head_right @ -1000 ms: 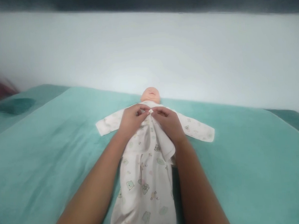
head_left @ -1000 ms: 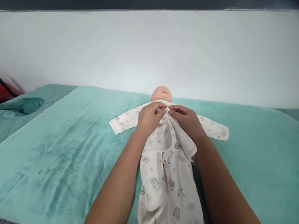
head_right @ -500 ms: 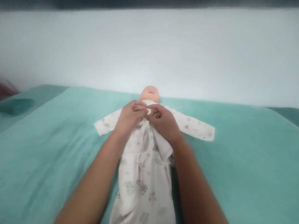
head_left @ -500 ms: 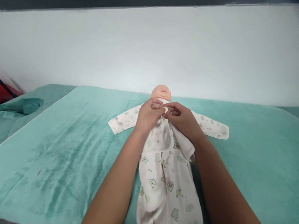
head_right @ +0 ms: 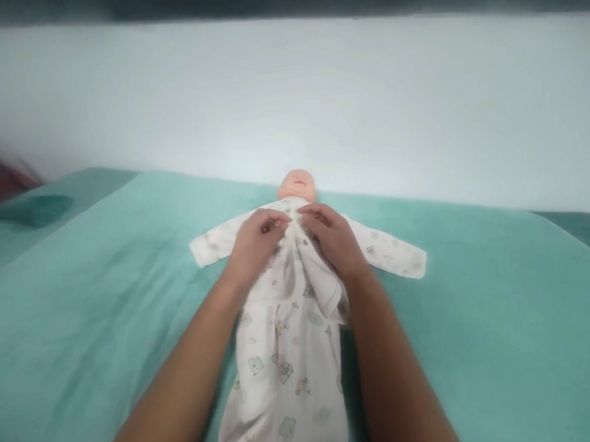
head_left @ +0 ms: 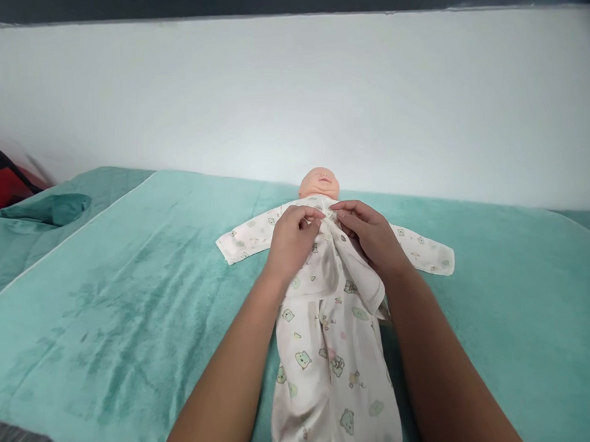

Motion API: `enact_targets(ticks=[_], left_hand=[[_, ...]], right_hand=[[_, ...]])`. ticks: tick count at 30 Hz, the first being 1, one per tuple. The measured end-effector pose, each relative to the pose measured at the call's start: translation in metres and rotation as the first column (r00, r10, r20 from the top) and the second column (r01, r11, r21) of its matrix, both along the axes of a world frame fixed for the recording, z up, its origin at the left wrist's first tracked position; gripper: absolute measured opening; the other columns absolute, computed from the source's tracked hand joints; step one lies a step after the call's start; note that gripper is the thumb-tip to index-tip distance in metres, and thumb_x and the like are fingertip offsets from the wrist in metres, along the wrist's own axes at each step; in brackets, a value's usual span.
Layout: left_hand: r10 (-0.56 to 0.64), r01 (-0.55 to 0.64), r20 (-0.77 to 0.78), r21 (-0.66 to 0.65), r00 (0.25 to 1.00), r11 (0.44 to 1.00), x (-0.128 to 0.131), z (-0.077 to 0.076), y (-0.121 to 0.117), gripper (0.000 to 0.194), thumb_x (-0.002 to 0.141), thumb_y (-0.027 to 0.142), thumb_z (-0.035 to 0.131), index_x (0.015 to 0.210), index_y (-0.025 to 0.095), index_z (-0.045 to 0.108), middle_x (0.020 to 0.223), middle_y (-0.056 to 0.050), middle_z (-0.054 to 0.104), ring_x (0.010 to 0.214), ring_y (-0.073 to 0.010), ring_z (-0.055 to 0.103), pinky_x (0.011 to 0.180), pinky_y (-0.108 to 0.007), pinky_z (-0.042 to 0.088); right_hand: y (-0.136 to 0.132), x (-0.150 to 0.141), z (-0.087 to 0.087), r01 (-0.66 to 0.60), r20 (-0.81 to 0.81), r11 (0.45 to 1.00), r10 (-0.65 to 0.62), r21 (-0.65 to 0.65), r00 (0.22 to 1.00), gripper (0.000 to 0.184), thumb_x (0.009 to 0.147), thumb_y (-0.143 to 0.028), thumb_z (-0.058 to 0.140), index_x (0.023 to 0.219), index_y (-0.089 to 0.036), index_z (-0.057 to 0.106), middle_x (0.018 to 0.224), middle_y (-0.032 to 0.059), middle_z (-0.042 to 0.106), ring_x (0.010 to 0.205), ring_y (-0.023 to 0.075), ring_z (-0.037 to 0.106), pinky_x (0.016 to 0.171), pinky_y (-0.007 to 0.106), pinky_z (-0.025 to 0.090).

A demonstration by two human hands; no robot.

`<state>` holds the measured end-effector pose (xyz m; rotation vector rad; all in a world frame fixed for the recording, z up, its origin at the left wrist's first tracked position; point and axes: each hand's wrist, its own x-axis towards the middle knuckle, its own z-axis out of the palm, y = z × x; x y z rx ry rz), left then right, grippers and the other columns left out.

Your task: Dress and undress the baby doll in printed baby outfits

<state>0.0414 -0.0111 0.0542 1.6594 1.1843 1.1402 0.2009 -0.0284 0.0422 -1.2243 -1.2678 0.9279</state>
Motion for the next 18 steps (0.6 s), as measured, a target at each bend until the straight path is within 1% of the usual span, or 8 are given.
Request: enact_targets(ticks=[2,4,7,9,11,13,15,18], left_hand=[[-0.086,0.086,-0.037,0.02,0.996,0.996,-0.009,0.004,-0.006,0.015,0.086,0.022,0.056,0.091,0.021,0.07,0.084,-0.001,0.063,0.072,-0.0119,0.055,0.064,-0.024,0.044],[-0.217,0.217,-0.071,-0.004,0.974,0.976,-0.019,0.01,-0.011,0.017,0.088,0.028,0.056,0.093,0.021,0.07,0.083,0.0,0.063,0.072,-0.012,0.054,0.066,-0.024,0.044],[-0.34,0.339,-0.14,-0.026,0.93,0.94,-0.03,0.019,-0.013,0.02,0.088,0.036,0.059,0.091,0.02,0.071,0.086,0.0,0.065,0.074,-0.0126,0.055,0.068,-0.026,0.043],[-0.363,0.369,-0.184,-0.003,0.913,0.929,-0.032,0.022,-0.012,0.019,0.087,0.036,0.061,0.088,0.021,0.071,0.089,0.0,0.066,0.078,-0.0133,0.056,0.071,-0.026,0.043],[-0.376,0.389,-0.206,0.022,0.903,0.921,-0.032,0.021,-0.012,0.017,0.087,0.035,0.061,0.088,0.022,0.071,0.091,0.0,0.066,0.081,-0.0138,0.056,0.073,-0.027,0.043],[-0.383,0.398,-0.212,0.028,0.899,0.917,-0.03,0.02,-0.011,0.016,0.086,0.034,0.061,0.089,0.022,0.071,0.091,0.0,0.066,0.082,-0.0141,0.056,0.074,-0.027,0.042],[-0.392,0.405,-0.206,0.024,0.897,0.914,-0.029,0.018,-0.01,0.015,0.085,0.034,0.062,0.087,0.021,0.07,0.089,0.001,0.065,0.082,-0.0143,0.057,0.073,-0.027,0.042],[-0.405,0.415,-0.182,0.02,0.896,0.909,-0.029,0.016,-0.011,0.012,0.084,0.031,0.063,0.082,0.02,0.069,0.086,0.001,0.065,0.08,-0.0137,0.056,0.071,-0.026,0.042]], right_hand=[[-0.003,0.0,0.006,0.045,0.091,0.999,-0.044,-0.009,0.995,0.019,0.08,-0.04,0.065,0.088,-0.023,0.065,0.072,-0.0033,0.053,0.065,0.012,0.043,0.061,0.026,0.034],[-0.01,0.0,0.017,0.086,0.276,0.995,-0.07,-0.046,0.959,0.025,0.08,-0.045,0.065,0.076,-0.021,0.06,0.069,-0.0027,0.054,0.063,0.0123,0.043,0.058,0.027,0.033],[-0.026,0.002,0.036,0.061,0.54,0.984,0.039,-0.167,0.841,0.038,0.081,-0.053,0.063,0.065,-0.021,0.051,0.062,-0.0031,0.05,0.058,0.0117,0.038,0.053,0.028,0.027],[-0.037,0.002,0.042,0.038,0.602,0.973,0.109,-0.227,0.791,0.041,0.082,-0.054,0.063,0.063,-0.02,0.048,0.06,-0.0037,0.047,0.057,0.0111,0.035,0.052,0.028,0.024],[-0.045,0.0,0.041,0.044,0.578,0.97,0.107,-0.241,0.809,0.041,0.083,-0.053,0.062,0.063,-0.02,0.048,0.06,-0.0042,0.045,0.057,0.0109,0.035,0.052,0.027,0.024],[-0.049,-0.003,0.035,0.05,0.484,0.974,0.066,-0.223,0.872,0.039,0.085,-0.054,0.061,0.066,-0.02,0.053,0.062,-0.0041,0.046,0.059,0.011,0.036,0.053,0.027,0.026],[-0.05,-0.008,0.028,0.056,0.382,0.983,0.014,-0.173,0.924,0.037,0.085,-0.054,0.061,0.07,-0.02,0.058,0.065,-0.0036,0.049,0.061,0.0113,0.039,0.055,0.027,0.029],[-0.046,-0.012,0.019,0.087,0.284,0.991,-0.055,-0.104,0.957,0.032,0.083,-0.05,0.064,0.072,-0.02,0.062,0.065,-0.0034,0.049,0.061,0.0113,0.038,0.055,0.026,0.028]])
